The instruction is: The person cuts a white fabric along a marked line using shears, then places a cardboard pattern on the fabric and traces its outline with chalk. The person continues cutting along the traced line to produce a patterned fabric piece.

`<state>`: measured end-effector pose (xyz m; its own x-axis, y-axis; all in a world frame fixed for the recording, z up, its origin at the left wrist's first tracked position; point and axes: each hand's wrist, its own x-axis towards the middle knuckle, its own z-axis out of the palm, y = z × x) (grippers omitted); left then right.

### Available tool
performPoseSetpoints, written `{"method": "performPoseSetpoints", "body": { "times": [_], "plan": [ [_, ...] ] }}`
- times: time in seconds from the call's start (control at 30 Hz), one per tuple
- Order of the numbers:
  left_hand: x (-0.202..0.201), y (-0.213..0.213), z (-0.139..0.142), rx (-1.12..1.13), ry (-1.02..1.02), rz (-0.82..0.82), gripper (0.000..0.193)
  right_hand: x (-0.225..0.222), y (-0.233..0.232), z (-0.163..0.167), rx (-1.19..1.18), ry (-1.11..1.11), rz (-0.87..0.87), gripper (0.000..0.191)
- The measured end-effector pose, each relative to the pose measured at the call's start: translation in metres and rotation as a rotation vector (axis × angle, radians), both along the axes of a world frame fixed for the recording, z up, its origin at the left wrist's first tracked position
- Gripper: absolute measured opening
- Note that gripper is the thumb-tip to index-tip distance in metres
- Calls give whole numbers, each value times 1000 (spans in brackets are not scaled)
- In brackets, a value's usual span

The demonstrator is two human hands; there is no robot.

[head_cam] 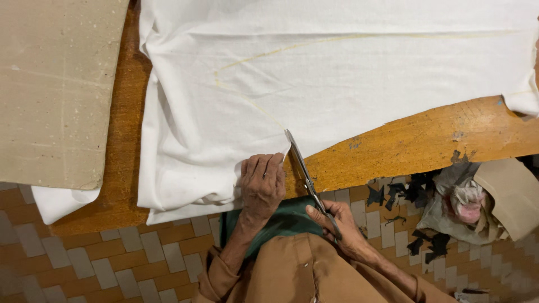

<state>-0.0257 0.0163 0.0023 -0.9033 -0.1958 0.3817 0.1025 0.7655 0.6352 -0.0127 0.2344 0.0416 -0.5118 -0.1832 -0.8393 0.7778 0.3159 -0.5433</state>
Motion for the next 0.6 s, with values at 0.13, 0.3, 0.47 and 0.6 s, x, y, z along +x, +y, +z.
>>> {"method": "performPoseSetpoints", "body": {
  "times": [0.13, 0.3, 0.47, 0.6],
  "plan": [
    [-2, -2, 7, 1, -21, 10, 29, -15, 16, -1, 65, 0, 106, 41],
    [-4, -5, 12, 14, -2, 16, 29, -47, 23, 4, -15, -9, 266, 53],
    [-2, -7, 14, 28, 101, -41, 25, -70, -1, 3, -54, -14, 275, 54],
    [0, -8, 12, 3, 114, -35, 25, -80, -13, 0, -65, -32, 292, 54]
  ]
}}
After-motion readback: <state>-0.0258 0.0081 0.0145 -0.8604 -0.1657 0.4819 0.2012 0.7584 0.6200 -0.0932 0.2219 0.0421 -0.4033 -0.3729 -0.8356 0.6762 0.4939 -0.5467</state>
